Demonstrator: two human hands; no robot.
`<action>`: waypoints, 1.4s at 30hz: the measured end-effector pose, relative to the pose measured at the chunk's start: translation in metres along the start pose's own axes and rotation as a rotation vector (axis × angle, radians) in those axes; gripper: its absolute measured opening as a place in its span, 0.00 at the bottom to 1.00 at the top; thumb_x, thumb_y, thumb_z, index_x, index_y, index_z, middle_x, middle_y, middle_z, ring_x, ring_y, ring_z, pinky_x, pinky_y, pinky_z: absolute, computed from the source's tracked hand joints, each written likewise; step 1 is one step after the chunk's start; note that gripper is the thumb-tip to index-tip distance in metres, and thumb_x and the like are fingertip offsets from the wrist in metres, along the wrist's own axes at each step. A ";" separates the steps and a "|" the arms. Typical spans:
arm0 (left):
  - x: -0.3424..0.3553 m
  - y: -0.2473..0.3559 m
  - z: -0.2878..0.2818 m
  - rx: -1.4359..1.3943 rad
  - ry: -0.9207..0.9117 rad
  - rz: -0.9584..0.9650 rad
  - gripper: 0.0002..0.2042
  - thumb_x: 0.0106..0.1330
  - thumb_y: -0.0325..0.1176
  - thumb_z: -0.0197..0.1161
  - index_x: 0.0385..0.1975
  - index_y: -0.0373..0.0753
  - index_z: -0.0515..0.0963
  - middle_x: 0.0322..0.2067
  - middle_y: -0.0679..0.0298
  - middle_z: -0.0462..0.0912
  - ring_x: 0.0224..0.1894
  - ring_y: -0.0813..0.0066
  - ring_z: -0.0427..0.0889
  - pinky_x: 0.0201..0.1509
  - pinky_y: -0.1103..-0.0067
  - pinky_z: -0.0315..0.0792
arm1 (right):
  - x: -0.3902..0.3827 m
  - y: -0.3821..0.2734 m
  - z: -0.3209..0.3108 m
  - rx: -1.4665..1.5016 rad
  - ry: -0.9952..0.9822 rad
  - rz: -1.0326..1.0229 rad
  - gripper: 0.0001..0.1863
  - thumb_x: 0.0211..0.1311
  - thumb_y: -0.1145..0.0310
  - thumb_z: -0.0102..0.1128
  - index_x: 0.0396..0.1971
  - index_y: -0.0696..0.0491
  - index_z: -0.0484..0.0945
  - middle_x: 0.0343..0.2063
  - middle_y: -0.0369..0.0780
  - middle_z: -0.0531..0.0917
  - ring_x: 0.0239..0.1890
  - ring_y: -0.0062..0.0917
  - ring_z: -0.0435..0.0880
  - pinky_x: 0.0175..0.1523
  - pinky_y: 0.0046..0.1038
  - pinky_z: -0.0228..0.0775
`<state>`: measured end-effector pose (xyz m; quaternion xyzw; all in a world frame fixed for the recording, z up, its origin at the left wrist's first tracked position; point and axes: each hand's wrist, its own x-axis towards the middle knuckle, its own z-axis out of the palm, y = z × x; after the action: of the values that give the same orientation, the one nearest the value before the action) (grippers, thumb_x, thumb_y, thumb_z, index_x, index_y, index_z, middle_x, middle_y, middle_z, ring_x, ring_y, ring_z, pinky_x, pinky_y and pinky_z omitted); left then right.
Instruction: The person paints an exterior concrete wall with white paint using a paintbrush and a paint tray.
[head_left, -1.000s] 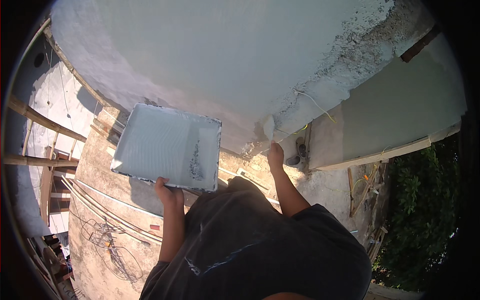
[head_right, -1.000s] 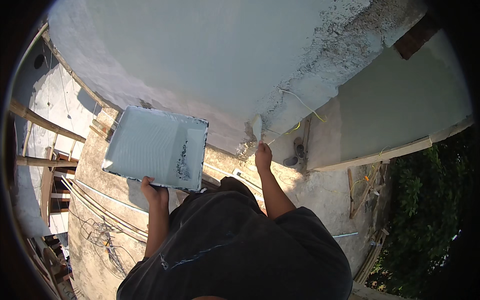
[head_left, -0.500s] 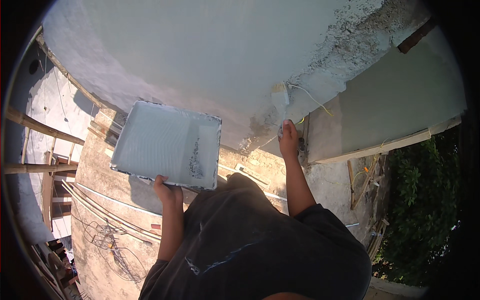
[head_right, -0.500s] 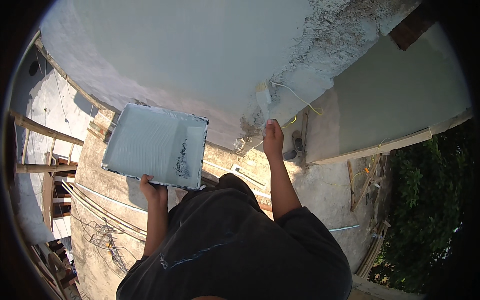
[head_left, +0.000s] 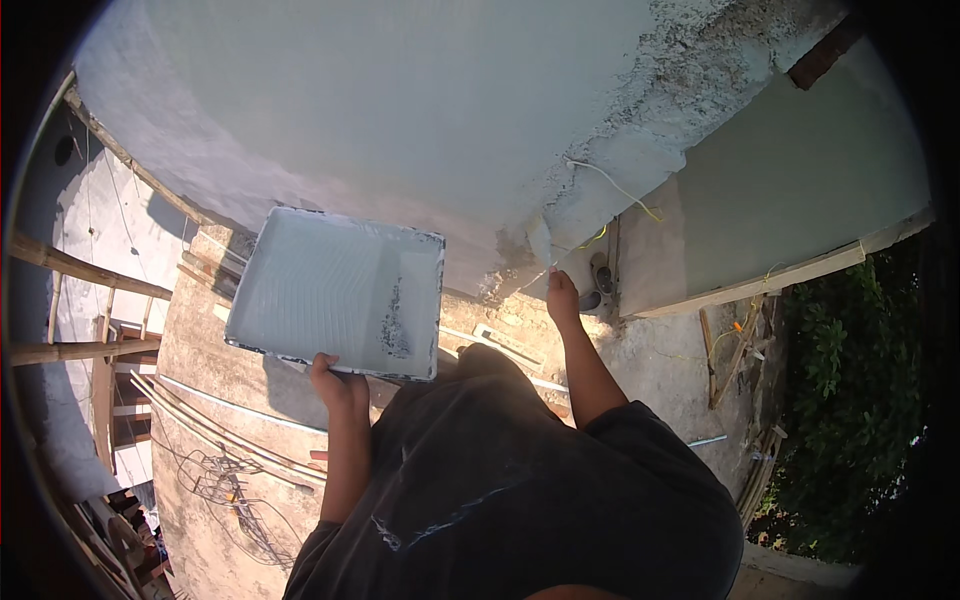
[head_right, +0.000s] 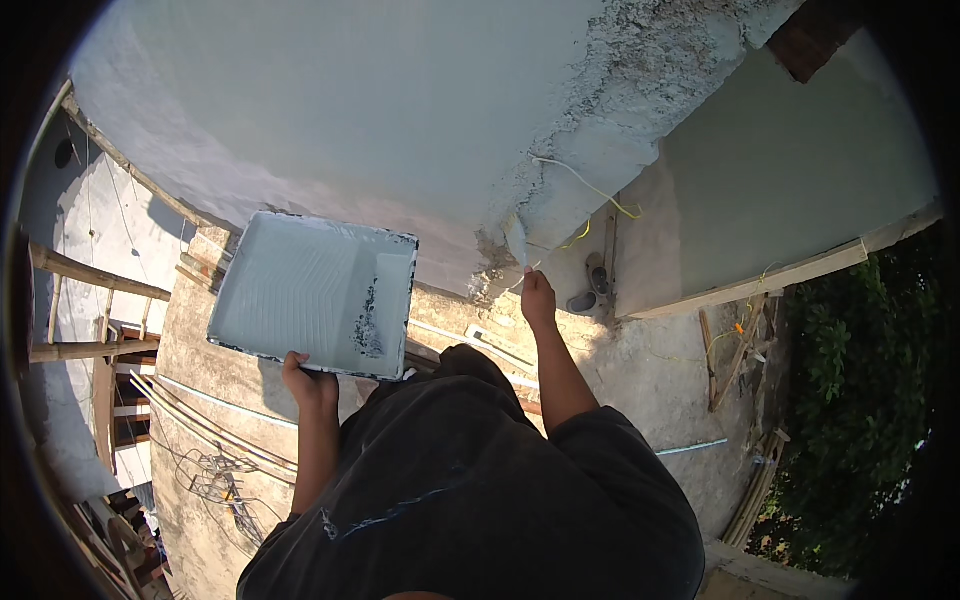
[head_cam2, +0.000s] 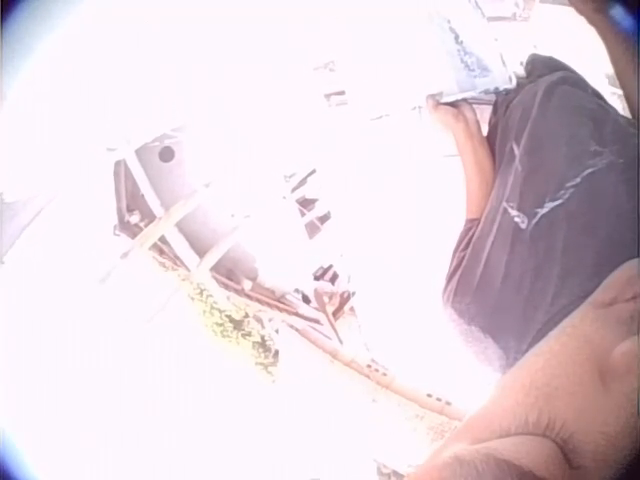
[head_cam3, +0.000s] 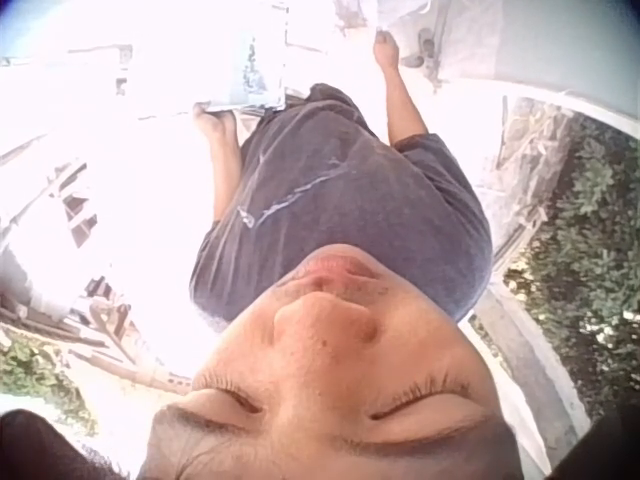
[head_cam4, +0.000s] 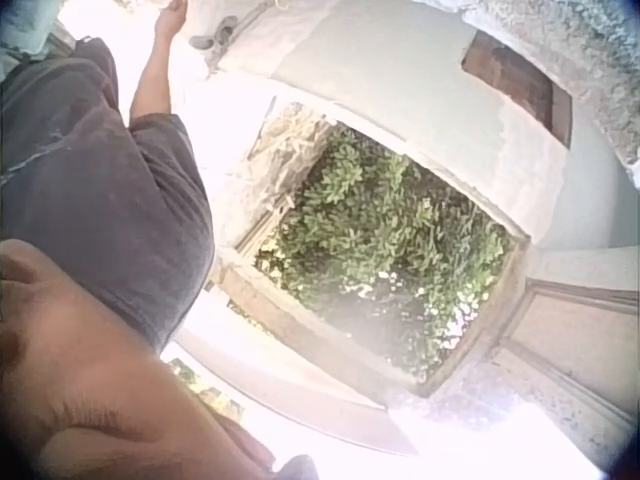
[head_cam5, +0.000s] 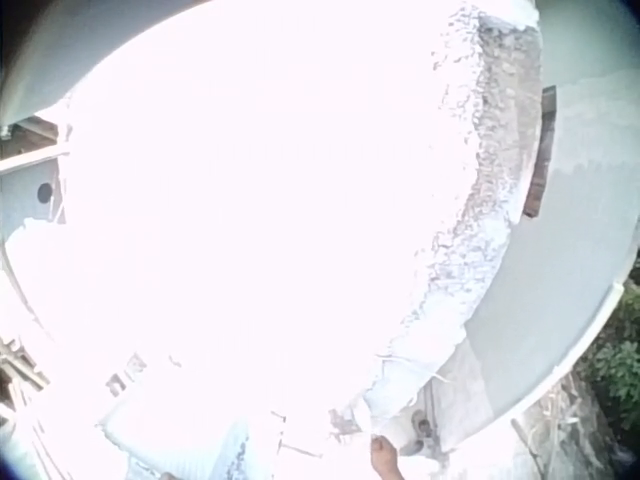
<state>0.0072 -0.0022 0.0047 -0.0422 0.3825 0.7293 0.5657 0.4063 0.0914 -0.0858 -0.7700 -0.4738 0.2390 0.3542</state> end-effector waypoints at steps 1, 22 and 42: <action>-0.001 0.000 0.001 0.000 0.008 -0.005 0.26 0.42 0.26 0.49 0.48 0.33 0.67 0.45 0.58 0.72 0.51 0.59 0.70 0.58 0.63 0.63 | -0.002 0.001 0.001 -0.019 0.022 -0.011 0.22 0.68 0.52 0.43 0.29 0.57 0.71 0.24 0.52 0.75 0.29 0.50 0.73 0.36 0.41 0.64; -0.002 -0.005 -0.003 0.013 -0.017 -0.011 0.28 0.41 0.26 0.49 0.49 0.33 0.67 0.46 0.58 0.72 0.52 0.59 0.70 0.59 0.63 0.63 | -0.026 -0.035 0.003 0.244 -0.011 -0.042 0.22 0.70 0.54 0.42 0.26 0.58 0.69 0.19 0.44 0.72 0.24 0.33 0.71 0.33 0.33 0.63; 0.001 -0.005 0.000 0.013 -0.046 -0.047 0.29 0.41 0.27 0.49 0.51 0.33 0.66 0.48 0.58 0.72 0.53 0.58 0.69 0.60 0.63 0.62 | -0.022 -0.079 -0.042 -0.014 0.006 -0.064 0.21 0.69 0.52 0.42 0.30 0.56 0.71 0.25 0.52 0.78 0.33 0.50 0.77 0.36 0.42 0.67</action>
<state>0.0113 -0.0011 0.0021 -0.0306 0.3731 0.7141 0.5916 0.3820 0.0820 0.0030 -0.7578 -0.4987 0.2219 0.3575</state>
